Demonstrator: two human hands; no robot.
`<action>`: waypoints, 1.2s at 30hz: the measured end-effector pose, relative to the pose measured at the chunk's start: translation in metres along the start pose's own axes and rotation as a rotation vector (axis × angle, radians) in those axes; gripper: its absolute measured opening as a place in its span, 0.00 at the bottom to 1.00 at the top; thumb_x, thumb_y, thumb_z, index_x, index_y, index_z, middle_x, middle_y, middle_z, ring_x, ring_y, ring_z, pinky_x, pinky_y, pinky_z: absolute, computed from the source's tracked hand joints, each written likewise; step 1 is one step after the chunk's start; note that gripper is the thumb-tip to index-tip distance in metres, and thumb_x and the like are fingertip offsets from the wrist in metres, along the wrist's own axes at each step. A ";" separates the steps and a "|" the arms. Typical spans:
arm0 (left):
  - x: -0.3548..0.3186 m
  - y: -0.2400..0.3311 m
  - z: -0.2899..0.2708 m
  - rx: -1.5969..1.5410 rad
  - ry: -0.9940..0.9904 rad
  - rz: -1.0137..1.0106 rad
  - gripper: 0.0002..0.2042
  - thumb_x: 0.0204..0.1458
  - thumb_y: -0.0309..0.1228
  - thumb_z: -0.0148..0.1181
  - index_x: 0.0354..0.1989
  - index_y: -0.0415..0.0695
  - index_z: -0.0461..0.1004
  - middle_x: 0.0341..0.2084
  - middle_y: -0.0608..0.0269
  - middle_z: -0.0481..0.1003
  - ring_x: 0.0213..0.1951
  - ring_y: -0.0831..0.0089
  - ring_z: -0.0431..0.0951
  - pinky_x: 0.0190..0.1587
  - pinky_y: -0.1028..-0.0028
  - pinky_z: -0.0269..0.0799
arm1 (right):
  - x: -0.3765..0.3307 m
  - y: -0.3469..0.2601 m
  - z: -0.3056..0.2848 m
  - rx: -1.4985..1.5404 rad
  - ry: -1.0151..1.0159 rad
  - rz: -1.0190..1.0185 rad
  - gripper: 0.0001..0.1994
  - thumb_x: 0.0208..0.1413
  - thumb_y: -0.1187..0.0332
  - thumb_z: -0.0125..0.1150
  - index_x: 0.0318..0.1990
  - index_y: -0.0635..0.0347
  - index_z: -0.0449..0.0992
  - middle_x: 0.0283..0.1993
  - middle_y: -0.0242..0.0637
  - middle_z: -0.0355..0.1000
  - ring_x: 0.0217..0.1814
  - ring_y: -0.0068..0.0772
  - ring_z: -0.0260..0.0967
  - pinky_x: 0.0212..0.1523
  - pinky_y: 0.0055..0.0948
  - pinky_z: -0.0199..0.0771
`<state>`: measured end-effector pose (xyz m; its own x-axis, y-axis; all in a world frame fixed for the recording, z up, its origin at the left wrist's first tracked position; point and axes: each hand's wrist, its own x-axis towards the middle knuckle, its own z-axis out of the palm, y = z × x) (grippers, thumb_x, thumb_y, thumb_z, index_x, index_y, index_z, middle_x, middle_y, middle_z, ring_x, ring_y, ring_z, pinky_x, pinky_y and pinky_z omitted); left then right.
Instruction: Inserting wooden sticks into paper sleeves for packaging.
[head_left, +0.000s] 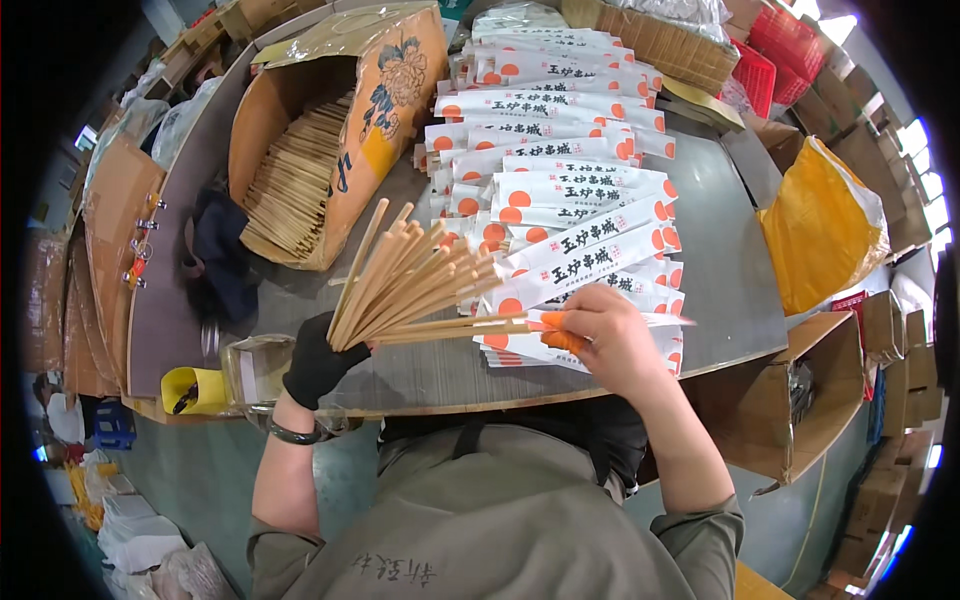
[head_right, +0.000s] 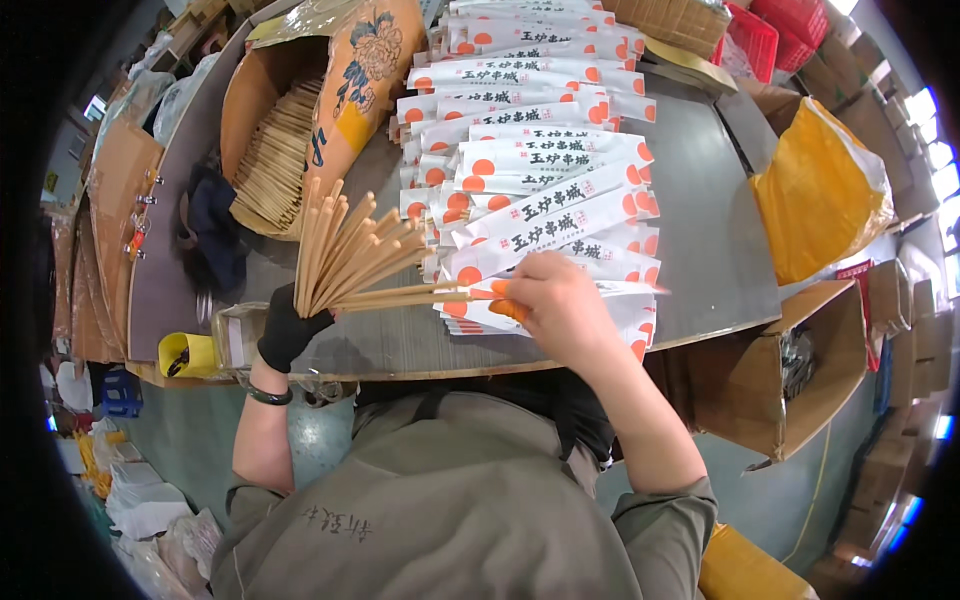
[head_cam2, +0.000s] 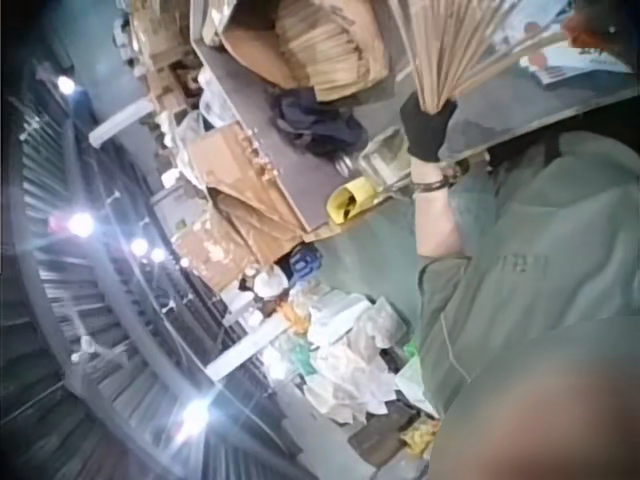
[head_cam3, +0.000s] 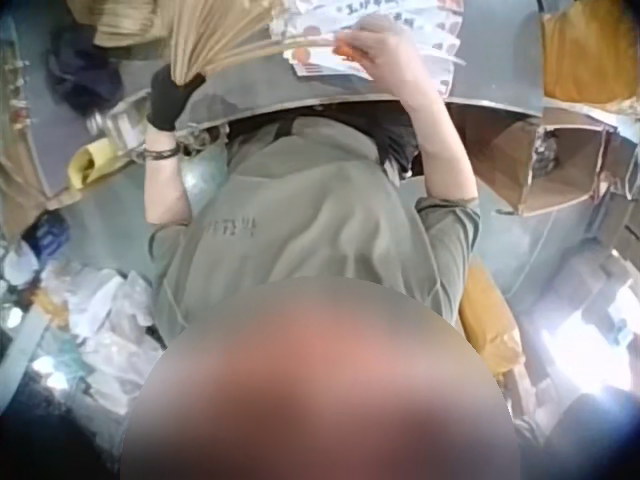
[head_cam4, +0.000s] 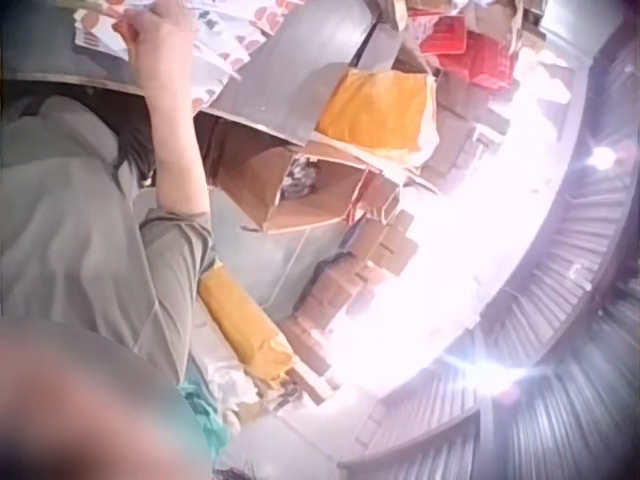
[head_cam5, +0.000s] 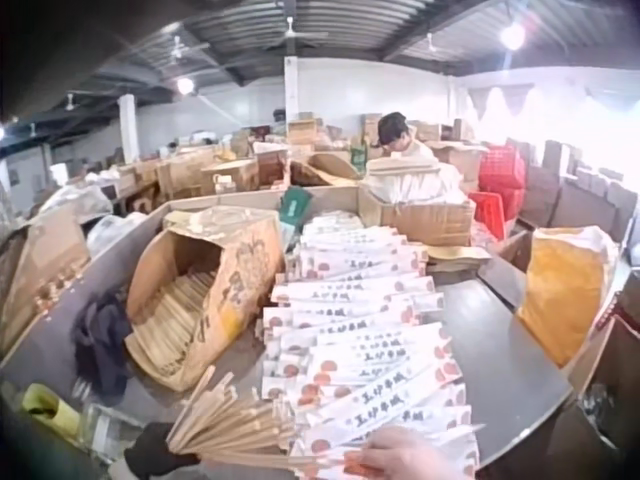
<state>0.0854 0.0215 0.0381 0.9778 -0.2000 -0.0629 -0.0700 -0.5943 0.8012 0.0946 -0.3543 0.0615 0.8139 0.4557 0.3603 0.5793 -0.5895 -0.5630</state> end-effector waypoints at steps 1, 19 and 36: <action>0.002 0.002 0.006 0.005 0.003 -0.002 0.13 0.45 0.32 0.69 0.35 0.38 0.76 0.37 0.54 0.80 0.39 0.69 0.80 0.42 0.68 0.74 | 0.005 -0.002 0.007 0.004 0.002 -0.003 0.07 0.44 0.74 0.71 0.32 0.61 0.80 0.30 0.33 0.69 0.30 0.31 0.67 0.30 0.30 0.68; 0.030 0.016 0.093 -0.536 0.441 -0.142 0.09 0.53 0.28 0.64 0.39 0.37 0.78 0.27 0.64 0.79 0.27 0.81 0.75 0.29 0.80 0.70 | -0.029 -0.005 0.059 -0.371 -0.099 -0.204 0.14 0.45 0.73 0.61 0.42 0.65 0.74 0.36 0.35 0.67 0.41 0.35 0.68 0.39 0.33 0.72; -0.013 -0.008 0.042 -0.226 0.392 -0.076 0.15 0.47 0.30 0.69 0.40 0.35 0.77 0.31 0.56 0.80 0.33 0.72 0.79 0.38 0.71 0.74 | -0.017 0.000 0.030 0.346 0.158 0.566 0.07 0.50 0.75 0.68 0.29 0.64 0.73 0.26 0.30 0.69 0.28 0.21 0.63 0.32 0.24 0.66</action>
<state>0.0649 -0.0037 0.0072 0.9826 0.1728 0.0686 0.0069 -0.4024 0.9154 0.0790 -0.3419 0.0330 0.9993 0.0213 0.0300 0.0363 -0.4494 -0.8926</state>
